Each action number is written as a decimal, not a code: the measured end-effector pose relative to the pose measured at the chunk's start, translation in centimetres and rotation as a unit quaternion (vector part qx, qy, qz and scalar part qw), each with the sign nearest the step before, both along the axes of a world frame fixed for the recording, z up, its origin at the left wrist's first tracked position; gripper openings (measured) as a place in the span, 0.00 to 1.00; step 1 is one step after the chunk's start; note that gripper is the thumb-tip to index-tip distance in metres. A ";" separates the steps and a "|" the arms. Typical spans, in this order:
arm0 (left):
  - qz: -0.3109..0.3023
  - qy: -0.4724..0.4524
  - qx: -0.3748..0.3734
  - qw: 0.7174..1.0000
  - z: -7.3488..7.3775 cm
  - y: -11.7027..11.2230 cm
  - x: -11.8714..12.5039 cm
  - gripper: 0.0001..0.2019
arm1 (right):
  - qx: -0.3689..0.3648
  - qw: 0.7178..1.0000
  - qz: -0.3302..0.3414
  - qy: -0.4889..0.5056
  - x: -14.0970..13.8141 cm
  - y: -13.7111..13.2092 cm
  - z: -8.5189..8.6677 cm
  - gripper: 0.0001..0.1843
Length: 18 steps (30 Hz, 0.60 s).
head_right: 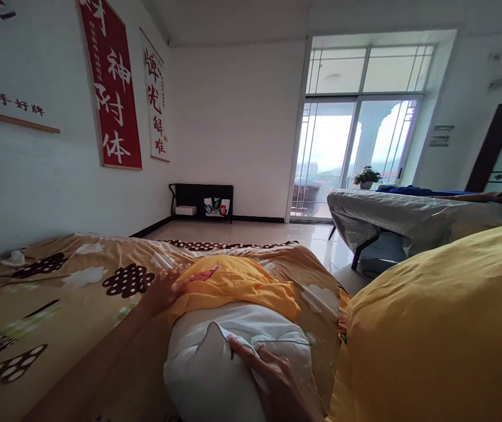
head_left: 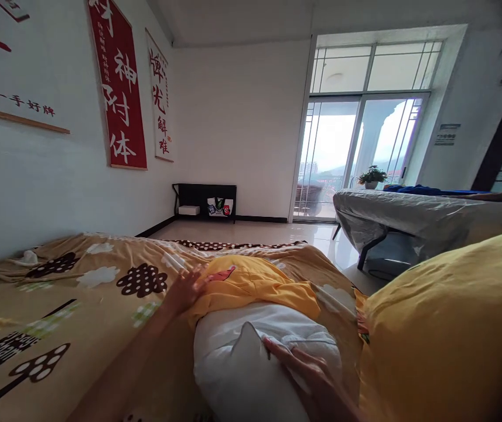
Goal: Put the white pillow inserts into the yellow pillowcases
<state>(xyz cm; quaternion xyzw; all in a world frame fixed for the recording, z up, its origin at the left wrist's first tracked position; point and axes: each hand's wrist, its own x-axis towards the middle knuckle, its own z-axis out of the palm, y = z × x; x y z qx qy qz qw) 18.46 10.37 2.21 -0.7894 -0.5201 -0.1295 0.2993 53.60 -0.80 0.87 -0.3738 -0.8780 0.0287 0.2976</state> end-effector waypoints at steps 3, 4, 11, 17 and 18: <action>0.081 -0.087 0.079 0.990 -0.8 -0.9 0.8 0.18 | 0.010 1.000 0.009 0.017 0.3 0.0 -0.6 0.27; 0.050 -0.101 0.115 0.987 -1.4 -1.5 1.5 0.17 | 0.009 1.000 0.013 0.021 0.4 0.0 -0.8 0.26; -0.171 -0.065 0.016 0.983 -3.2 -4.2 5.4 0.12 | 0.035 0.997 0.053 0.038 0.6 -0.3 -1.2 0.27; -0.037 -0.206 -0.100 0.973 -2.5 -0.4 5.4 0.16 | 0.138 0.990 0.036 0.016 0.5 -2.6 0.1 0.24; -0.013 -0.228 -0.099 0.968 -2.6 0.1 5.6 0.15 | 0.133 0.990 0.034 0.020 0.2 -2.5 1.1 0.23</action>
